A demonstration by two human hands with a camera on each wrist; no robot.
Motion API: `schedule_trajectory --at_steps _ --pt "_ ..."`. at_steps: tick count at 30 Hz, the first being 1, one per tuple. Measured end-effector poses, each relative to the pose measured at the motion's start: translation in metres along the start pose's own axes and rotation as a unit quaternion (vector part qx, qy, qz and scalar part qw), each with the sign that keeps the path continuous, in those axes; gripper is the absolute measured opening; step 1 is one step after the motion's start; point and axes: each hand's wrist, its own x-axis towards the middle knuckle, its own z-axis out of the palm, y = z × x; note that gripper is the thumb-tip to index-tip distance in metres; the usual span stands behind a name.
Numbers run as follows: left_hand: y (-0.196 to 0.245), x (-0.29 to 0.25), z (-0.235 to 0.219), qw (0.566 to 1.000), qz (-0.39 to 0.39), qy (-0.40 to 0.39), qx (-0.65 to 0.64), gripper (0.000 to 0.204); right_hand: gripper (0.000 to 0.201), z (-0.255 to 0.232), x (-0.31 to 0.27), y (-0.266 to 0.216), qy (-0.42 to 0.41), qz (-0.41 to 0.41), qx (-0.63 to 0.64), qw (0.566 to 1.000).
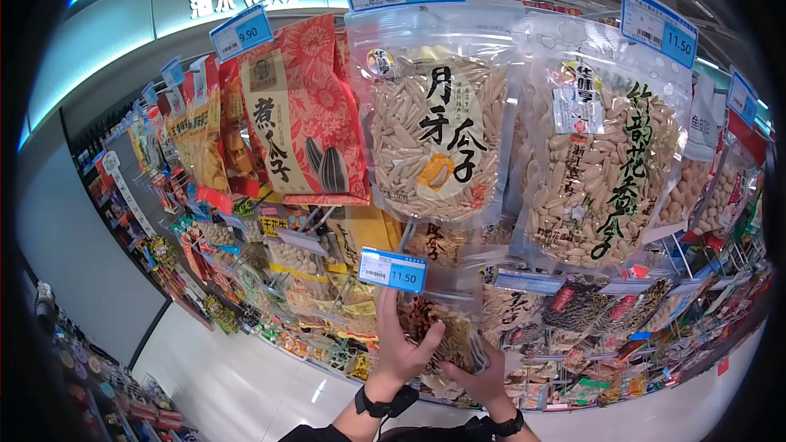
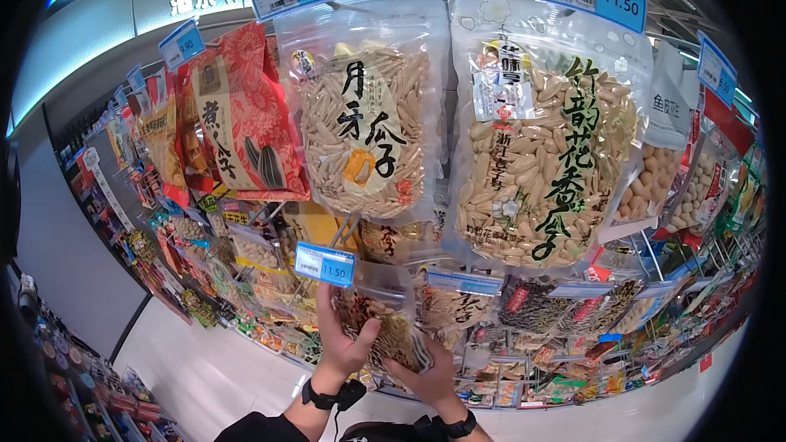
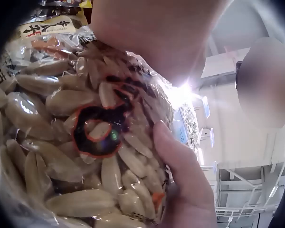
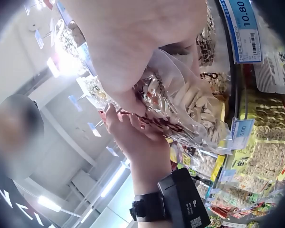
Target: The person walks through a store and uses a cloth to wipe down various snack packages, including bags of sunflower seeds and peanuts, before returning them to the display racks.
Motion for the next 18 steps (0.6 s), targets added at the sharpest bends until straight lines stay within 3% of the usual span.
schedule_trajectory --at_steps 4,8,10,18 --pt "0.000 0.005 0.000 0.986 0.096 0.011 0.135 0.086 0.057 0.000 0.007 -0.002 -0.019 -0.003 0.017 1.000" --pt "0.005 0.012 0.001 0.983 0.082 0.011 0.163 0.075 0.054 0.000 0.018 -0.002 -0.038 0.000 0.030 0.999" --pt "0.010 0.018 -0.002 0.970 0.052 -0.020 0.238 0.063 0.053 0.004 0.025 -0.005 -0.039 0.007 0.057 0.998" --pt "0.010 0.028 0.006 0.967 0.049 -0.009 0.251 0.058 0.052 0.007 0.034 0.005 -0.028 0.007 0.067 0.997"
